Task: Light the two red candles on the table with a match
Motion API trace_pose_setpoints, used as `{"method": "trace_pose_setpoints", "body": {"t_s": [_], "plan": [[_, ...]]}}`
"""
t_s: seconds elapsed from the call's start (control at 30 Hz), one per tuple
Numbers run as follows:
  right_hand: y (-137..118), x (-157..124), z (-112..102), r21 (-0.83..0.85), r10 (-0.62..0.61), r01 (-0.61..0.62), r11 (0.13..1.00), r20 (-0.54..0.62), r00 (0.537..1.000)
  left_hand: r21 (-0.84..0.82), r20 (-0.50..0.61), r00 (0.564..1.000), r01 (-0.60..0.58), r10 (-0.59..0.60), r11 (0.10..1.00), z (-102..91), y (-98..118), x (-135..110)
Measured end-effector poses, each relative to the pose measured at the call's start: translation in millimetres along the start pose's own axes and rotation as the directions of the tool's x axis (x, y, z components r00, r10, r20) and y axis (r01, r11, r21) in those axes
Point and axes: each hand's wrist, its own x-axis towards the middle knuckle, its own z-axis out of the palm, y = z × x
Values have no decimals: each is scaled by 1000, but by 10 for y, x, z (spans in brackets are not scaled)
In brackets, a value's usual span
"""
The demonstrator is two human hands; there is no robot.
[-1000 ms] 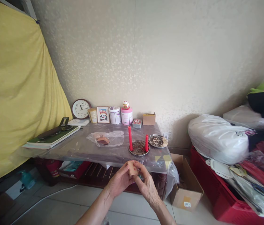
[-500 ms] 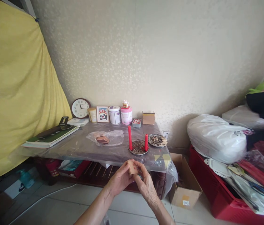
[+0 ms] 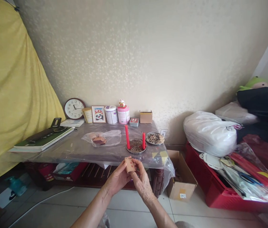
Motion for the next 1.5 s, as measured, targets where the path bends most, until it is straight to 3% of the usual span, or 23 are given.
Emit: {"method": "trace_pose_setpoints", "body": {"t_s": [0.5,1.37,1.5], "plan": [[27,-28,-11,-77,-65,65,995,4,998,-27,10,1000,19,-19,999,-4,-7,-6],[65,6,-58,-107,-20,22,994,16,1000,-4,-17,1000,15,-15,1000,9,-20,16],[50,5,-68,-94,-16,21,995,61,998,-10,-25,1000,4,-4,1000,4,-16,15]]}}
